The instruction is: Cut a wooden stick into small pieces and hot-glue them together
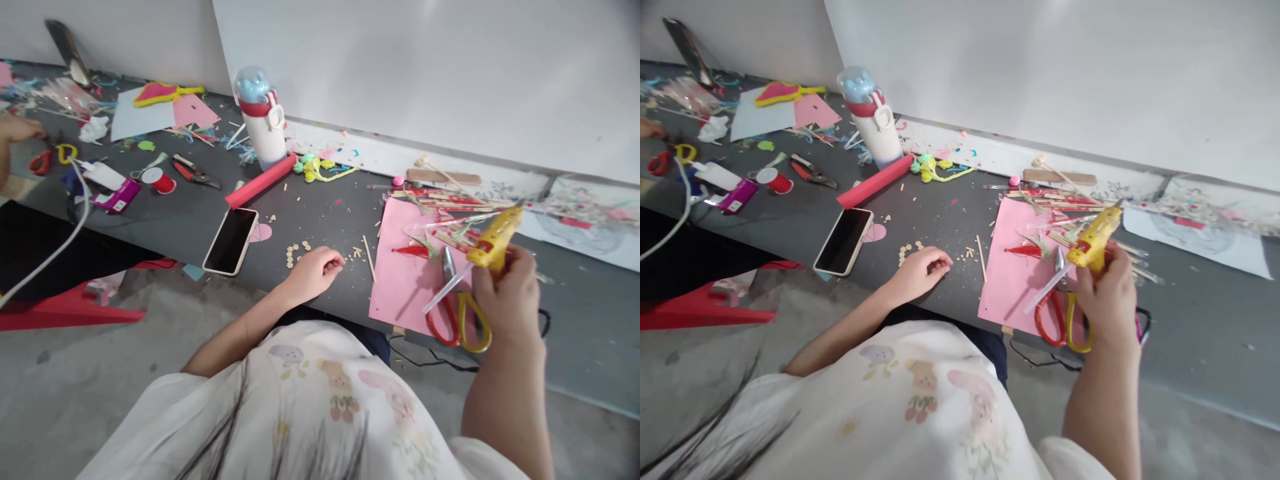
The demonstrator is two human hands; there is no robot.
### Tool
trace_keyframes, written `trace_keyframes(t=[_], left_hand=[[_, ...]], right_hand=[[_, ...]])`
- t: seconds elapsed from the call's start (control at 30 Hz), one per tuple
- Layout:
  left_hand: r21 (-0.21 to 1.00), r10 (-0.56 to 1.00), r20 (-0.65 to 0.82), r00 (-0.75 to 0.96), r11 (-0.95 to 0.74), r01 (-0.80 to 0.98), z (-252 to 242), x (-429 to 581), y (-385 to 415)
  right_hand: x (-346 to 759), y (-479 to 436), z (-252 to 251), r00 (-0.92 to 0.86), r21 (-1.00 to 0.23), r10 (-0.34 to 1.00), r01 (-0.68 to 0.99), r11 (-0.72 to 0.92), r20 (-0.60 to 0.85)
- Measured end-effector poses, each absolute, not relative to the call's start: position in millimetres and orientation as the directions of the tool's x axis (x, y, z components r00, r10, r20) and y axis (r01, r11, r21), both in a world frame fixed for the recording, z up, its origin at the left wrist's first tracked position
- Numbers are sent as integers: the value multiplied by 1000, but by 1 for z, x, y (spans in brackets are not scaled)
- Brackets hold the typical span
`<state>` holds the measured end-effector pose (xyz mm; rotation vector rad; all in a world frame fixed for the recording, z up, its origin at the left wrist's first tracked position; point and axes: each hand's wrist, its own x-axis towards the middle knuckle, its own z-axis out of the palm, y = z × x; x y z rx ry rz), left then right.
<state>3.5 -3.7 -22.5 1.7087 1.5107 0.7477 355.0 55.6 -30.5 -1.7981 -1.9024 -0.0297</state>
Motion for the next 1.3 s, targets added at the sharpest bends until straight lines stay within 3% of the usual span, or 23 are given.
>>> trace_keyframes(t=[0.13,0.27,0.37,0.47,0.67,0.77,0.87,1.1,1.3], left_hand=[[835,986,-34,161,-61,547,-24,7,-1],[843,983,-33,178,-69,533,-27,11,3],[865,981,-26,195,-76,496,-29,14,7],[914,982,-44,182,-34,404,-31,19,12],[984,980,-179,86,178,25,-29,28,20],[956,975,-218,55,224,-190,-27,30,22],[900,966,-256,45,255,-354,-22,32,22],[843,961,-276,15,249,-477,-7,36,20],[859,983,-181,-31,143,-491,-1,39,15]], right_hand=[[365,61,-15,245,-511,880,860,-3,407],[380,69,6,400,-765,807,637,95,434],[388,68,25,358,-809,832,562,171,425],[387,57,40,487,-899,793,406,166,366],[362,22,47,404,-978,903,194,73,147],[338,5,43,311,-998,949,11,-64,-58],[313,-12,37,236,-987,958,-54,-154,-163],[273,-36,27,-84,-966,963,23,-256,-257],[252,-50,20,-187,-964,952,-63,-258,-242]])
